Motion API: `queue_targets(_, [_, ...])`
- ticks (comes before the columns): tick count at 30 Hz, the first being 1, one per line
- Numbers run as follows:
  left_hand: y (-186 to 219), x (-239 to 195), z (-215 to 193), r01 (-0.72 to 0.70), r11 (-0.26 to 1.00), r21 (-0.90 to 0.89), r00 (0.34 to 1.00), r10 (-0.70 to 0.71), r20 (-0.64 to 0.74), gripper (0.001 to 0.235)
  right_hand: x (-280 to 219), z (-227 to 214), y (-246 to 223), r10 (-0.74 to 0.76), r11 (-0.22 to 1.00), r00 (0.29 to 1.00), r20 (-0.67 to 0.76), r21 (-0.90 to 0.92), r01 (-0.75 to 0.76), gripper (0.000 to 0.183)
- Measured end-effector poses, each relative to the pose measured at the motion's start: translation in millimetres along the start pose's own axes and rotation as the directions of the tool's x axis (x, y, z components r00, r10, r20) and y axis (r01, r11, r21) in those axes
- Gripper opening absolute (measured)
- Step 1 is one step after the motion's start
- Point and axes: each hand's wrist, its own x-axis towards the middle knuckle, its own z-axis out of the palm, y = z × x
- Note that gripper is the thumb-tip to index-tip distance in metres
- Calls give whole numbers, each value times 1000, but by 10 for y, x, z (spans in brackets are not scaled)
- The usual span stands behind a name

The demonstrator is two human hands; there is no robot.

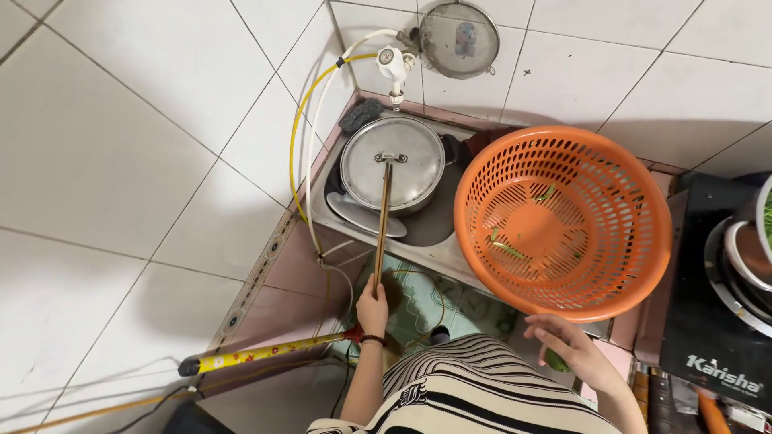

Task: The person places leafy greens from a basket into a pot of boiling water on the stove and stirs them with chopsticks. They take limes from a plastic bag, set a timer, wash limes and greens at the sink, return to stir the pot, and finally carry a coconut on a plate across the kitchen.

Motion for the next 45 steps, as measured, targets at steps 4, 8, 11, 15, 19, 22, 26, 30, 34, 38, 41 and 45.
queue_targets(4, [-206, 402, 347, -225, 973, -43, 966, 218, -138, 42, 35, 22, -43, -33, 999, 998, -48, -25, 32, 39])
queue_targets(8, [-71, 587, 470, -292, 954, -62, 937, 273, -216, 42, -19, 94, -185, -5, 999, 996, -84, -41, 2, 39])
queue_targets(11, [110, 495, 317, -203, 976, -78, 965, 186, -184, 44, -146, 179, -242, 50, 996, 992, -112, -63, -57, 39])
queue_targets(15, [-134, 471, 112, -280, 959, -32, 942, 268, -202, 44, -114, 30, 24, 87, 995, 989, -119, -31, -91, 37])
queue_targets(19, [-126, 194, -281, -230, 949, -213, 971, 209, -120, 42, -22, -95, 402, 190, 980, 976, -103, -41, -195, 42])
queue_targets(22, [-143, 16, -501, -162, 931, -329, 987, 156, -42, 42, 61, -123, 426, 304, 952, 933, -192, 17, -307, 52])
queue_targets(26, [-9, -350, -818, -75, 898, -434, 996, 86, 6, 44, 180, -125, 279, 379, 881, 892, -247, 390, -267, 60])
queue_targets(30, [91, -694, -1049, -56, 888, -456, 996, 82, 36, 44, 415, -273, 673, 390, 765, 882, -265, 626, -150, 52])
queue_targets(34, [261, -990, -1225, -108, 894, -434, 993, 122, 3, 43, 517, -412, 905, 319, 700, 897, -307, 714, -4, 36])
queue_targets(38, [458, -1170, -1282, -233, 920, -315, 972, 230, -48, 41, 445, -499, 839, 301, 657, 888, -347, 751, 71, 31])
queue_targets(41, [592, -1198, -1208, -291, 874, -389, 949, 315, -2, 42, 403, -555, 797, 330, 672, 866, -376, 738, 64, 30])
queue_targets(45, [766, -1182, -1044, -243, 887, -393, 943, 311, 117, 43, 446, -655, 776, 287, 686, 874, -392, 721, 99, 31])
